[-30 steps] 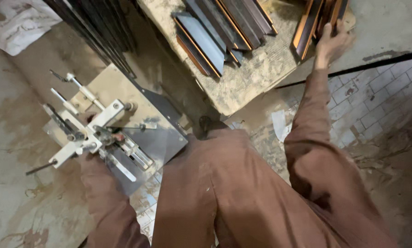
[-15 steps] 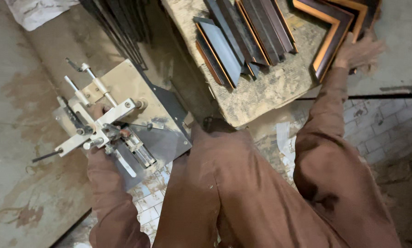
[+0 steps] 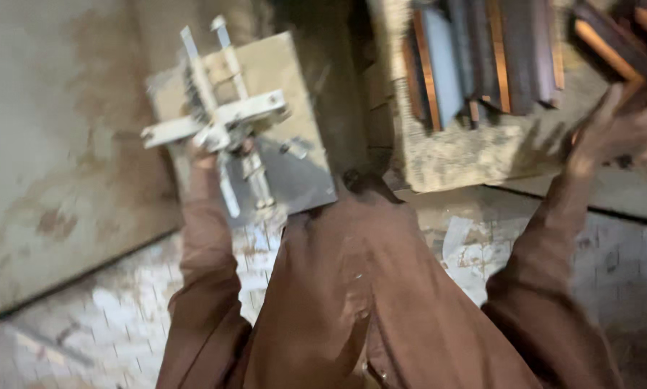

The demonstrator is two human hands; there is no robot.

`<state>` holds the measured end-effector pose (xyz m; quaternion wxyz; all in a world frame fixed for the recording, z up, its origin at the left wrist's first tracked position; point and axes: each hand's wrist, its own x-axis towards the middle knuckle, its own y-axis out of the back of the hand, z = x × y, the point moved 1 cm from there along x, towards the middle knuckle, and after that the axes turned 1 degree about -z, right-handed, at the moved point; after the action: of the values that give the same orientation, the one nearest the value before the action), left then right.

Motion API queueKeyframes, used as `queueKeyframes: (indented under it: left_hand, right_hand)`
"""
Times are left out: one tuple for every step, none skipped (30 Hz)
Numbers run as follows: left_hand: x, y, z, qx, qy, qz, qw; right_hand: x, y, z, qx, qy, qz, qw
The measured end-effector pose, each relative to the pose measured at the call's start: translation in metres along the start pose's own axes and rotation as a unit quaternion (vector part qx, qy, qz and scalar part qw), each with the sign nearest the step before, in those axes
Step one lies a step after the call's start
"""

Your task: The person places mitered picture frame corners into a V-nail frame joining machine, aligns the joint, and operates the machine to press the corners together. They then set the joined frame onto a stack of completed frames and pick up the next unassembled corner pair to repeat the process.

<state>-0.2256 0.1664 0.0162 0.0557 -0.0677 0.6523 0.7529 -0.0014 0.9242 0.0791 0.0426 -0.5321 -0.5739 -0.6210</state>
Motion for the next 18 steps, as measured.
queueKeyframes:
  left_hand:
    - [-0.012, -0.003, -0.003, -0.026, -0.019, 0.051, 0.998]
    - [-0.028, -0.004, -0.005, -0.05, -0.04, 0.103, 0.993]
    - [-0.046, -0.002, -0.006, -0.098, -0.058, 0.154, 0.982]
    - [-0.066, 0.0, -0.007, -0.146, -0.079, 0.202, 0.965]
    - [-0.088, 0.004, -0.009, -0.19, -0.098, 0.244, 0.946]
    - [-0.106, 0.008, -0.012, -0.228, -0.093, 0.258, 0.934]
    - [-0.122, 0.013, -0.017, -0.27, -0.087, 0.267, 0.921]
    - [-0.141, 0.015, -0.021, -0.314, -0.081, 0.277, 0.904]
    - [-0.155, 0.014, -0.025, -0.321, -0.073, 0.259, 0.908]
    - [-0.164, 0.013, -0.032, -0.329, -0.067, 0.244, 0.91]
    - [-0.175, 0.01, -0.039, -0.337, -0.061, 0.228, 0.912]
    - [-0.183, 0.005, -0.046, -0.356, -0.082, 0.22, 0.905]
    - [-0.188, 0.0, -0.053, -0.374, -0.104, 0.212, 0.897]
    - [-0.193, -0.007, -0.061, -0.391, -0.127, 0.202, 0.889]
    - [-0.199, -0.012, -0.069, -0.378, -0.131, 0.199, 0.895]
    - [-0.202, -0.016, -0.075, -0.365, -0.138, 0.197, 0.899]
    - [-0.205, -0.019, -0.081, -0.352, -0.146, 0.196, 0.904]
    - [-0.212, -0.018, -0.089, -0.349, -0.16, 0.203, 0.901]
  right_hand:
    - [-0.021, -0.001, -0.022, 0.027, 0.041, 0.012, 0.999]
    - [-0.044, -0.002, -0.051, 0.058, 0.083, 0.019, 0.995]
    - [-0.068, 0.0, -0.085, 0.089, 0.125, 0.029, 0.988]
    - [-0.094, 0.007, -0.121, 0.146, 0.158, -0.011, 0.977]
    - [-0.116, 0.015, -0.159, 0.255, 0.163, -0.123, 0.945]
    - [-0.149, 0.034, -0.2, 0.256, 0.223, -0.115, 0.933]
    - [-0.169, 0.046, -0.245, 0.356, 0.28, -0.095, 0.887]
    - [-0.193, 0.075, -0.27, 0.376, 0.299, -0.277, 0.832]
    - [-0.213, 0.091, -0.306, 0.429, 0.291, -0.356, 0.778]
    - [-0.23, 0.107, -0.34, 0.446, 0.33, -0.396, 0.732]
    - [-0.246, 0.119, -0.37, 0.463, 0.38, -0.426, 0.678]
    - [-0.261, 0.128, -0.398, 0.477, 0.428, -0.454, 0.619]
    - [-0.277, 0.134, -0.421, 0.453, 0.456, -0.488, 0.591]
    - [-0.293, 0.139, -0.44, 0.426, 0.483, -0.521, 0.56]
    - [-0.308, 0.143, -0.454, 0.398, 0.507, -0.551, 0.53]
    - [-0.32, 0.145, -0.464, 0.372, 0.527, -0.538, 0.542]
    - [-0.331, 0.145, -0.473, 0.345, 0.547, -0.523, 0.555]
    - [-0.339, 0.145, -0.48, 0.318, 0.566, -0.507, 0.567]
